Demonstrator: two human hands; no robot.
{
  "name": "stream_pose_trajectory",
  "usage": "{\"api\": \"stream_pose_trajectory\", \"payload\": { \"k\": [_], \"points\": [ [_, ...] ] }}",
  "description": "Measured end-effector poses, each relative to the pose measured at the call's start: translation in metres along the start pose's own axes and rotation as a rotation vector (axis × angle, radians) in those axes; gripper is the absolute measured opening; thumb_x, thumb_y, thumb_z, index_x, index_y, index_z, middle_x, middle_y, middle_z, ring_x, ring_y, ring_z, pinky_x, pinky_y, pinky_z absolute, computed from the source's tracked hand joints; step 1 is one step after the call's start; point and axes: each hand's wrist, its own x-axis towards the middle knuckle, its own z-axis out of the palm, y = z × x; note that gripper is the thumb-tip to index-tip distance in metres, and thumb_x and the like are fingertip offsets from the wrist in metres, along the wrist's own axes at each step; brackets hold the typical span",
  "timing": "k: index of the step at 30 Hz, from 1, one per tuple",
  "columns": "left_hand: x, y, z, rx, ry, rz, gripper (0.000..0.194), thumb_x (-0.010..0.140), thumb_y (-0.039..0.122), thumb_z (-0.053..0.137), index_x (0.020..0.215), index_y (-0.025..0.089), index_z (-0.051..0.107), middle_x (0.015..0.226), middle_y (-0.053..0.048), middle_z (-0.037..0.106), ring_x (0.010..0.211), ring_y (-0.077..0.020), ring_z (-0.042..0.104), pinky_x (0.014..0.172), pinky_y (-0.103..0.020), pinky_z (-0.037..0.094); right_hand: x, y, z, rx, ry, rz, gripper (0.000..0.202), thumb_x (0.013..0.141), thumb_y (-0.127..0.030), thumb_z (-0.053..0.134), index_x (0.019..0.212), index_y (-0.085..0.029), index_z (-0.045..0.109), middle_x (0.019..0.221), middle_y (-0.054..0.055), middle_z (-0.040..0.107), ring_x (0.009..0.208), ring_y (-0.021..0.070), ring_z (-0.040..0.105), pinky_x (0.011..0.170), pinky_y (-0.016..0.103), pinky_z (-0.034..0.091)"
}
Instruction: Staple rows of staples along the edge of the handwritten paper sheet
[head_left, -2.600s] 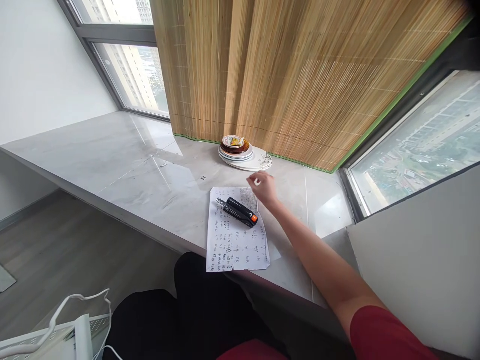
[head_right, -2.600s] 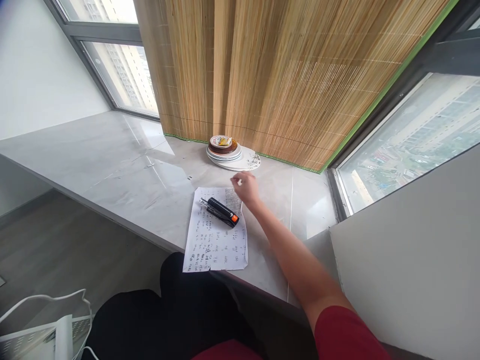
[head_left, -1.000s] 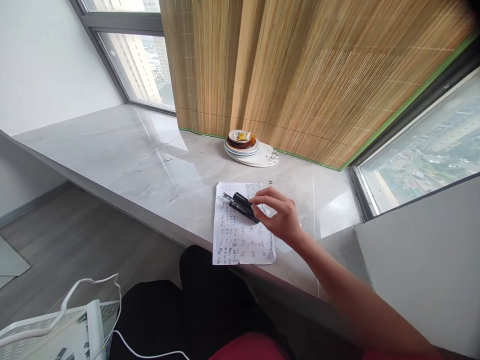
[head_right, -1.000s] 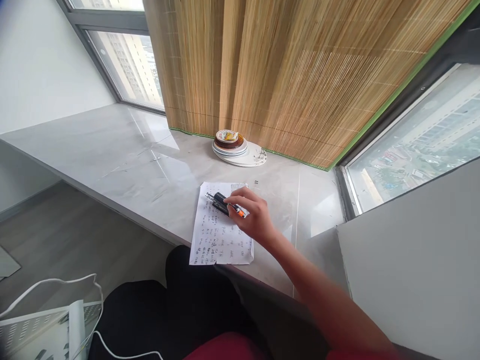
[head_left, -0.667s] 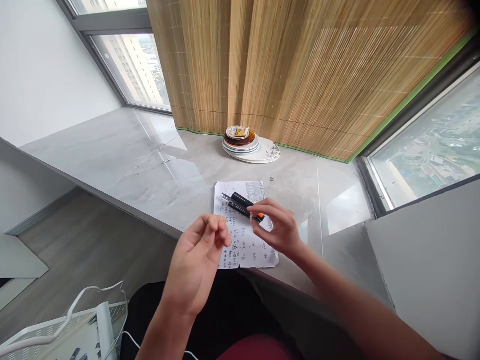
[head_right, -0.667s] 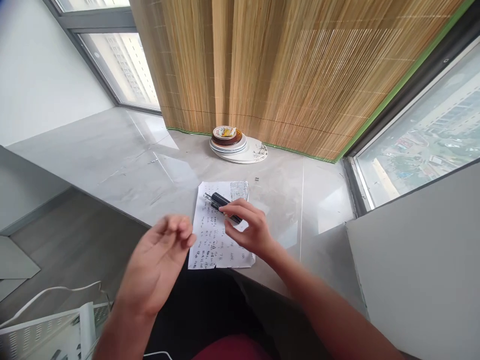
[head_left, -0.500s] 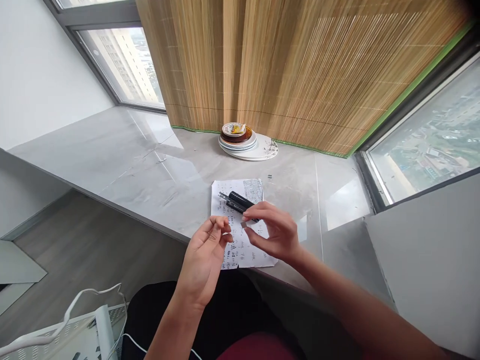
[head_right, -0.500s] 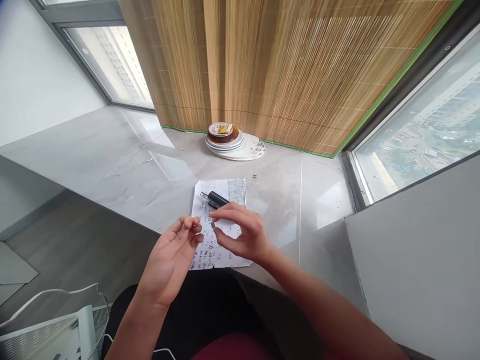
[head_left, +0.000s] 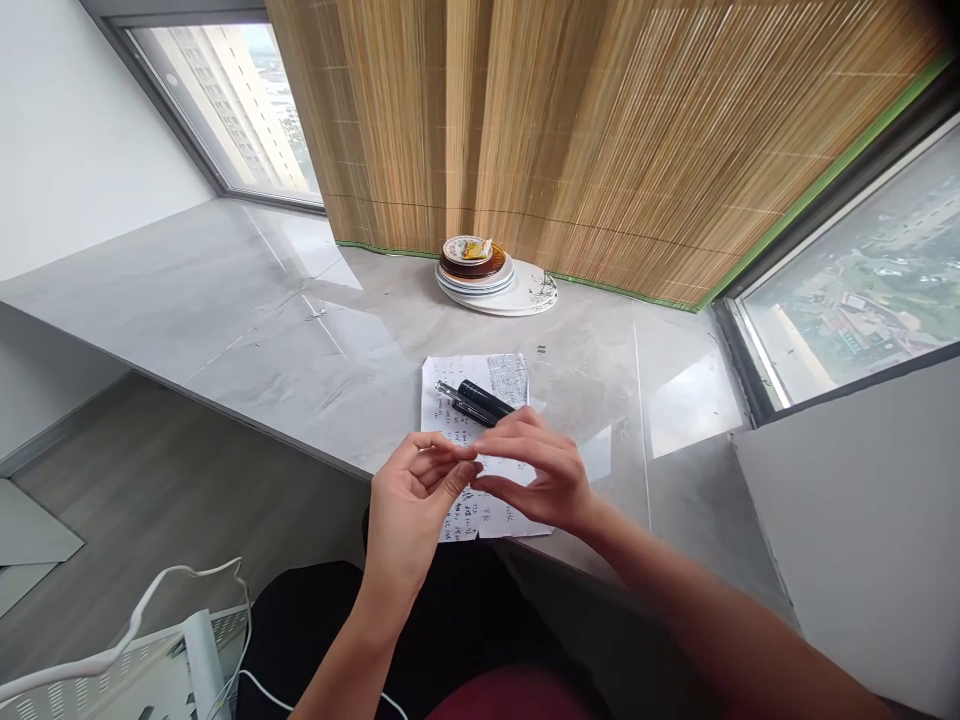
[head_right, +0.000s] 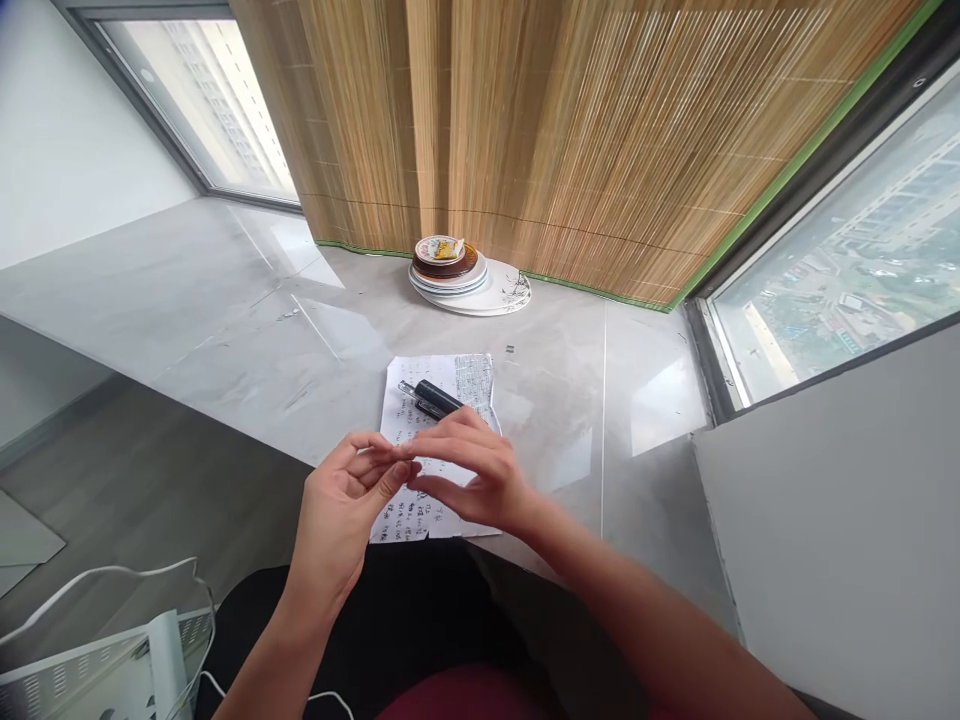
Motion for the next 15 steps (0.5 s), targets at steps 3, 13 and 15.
{"api": "stream_pose_trajectory", "payload": {
  "k": [3,13,15],
  "points": [
    [0.011,-0.006,-0.011,0.073,0.115,0.097,0.033,0.087,0.04,0.091,0.104,0.023,0.069,0.104,-0.007,0.08,0.097,-0.0283,0.08,0.094,-0.044,0.067,-0.002,0.013,-0.005,-0.102,0.059,0.104,0.052,0.089,-0.03,0.084,0.138,-0.034,0.067,0.126,0.01,0.071,0.114,0.0309,0.07,0.092,0.05,0.064],
    [0.094,-0.032,-0.049,0.28,0.0,0.317,0.038,0.086,0.041,0.089,0.105,0.023,0.06,0.102,-0.007,0.08,0.098,-0.027,0.079,0.097,-0.049,0.065,-0.025,0.067,0.013,-0.305,-0.155,0.419,0.064,0.096,-0.018,0.066,0.156,-0.034,0.051,0.142,0.007,0.071,0.127,0.0287,0.07,0.104,0.05,0.062],
    [0.107,-0.034,-0.05,0.428,-0.034,0.384,0.033,0.088,0.037,0.086,0.106,0.025,0.061,0.101,-0.006,0.08,0.101,-0.0265,0.078,0.102,-0.05,0.061,-0.026,0.07,0.013,-0.289,-0.103,0.398,0.06,0.094,-0.015,0.066,0.151,-0.033,0.056,0.136,0.006,0.074,0.121,0.027,0.074,0.102,0.047,0.064]
  ]
}}
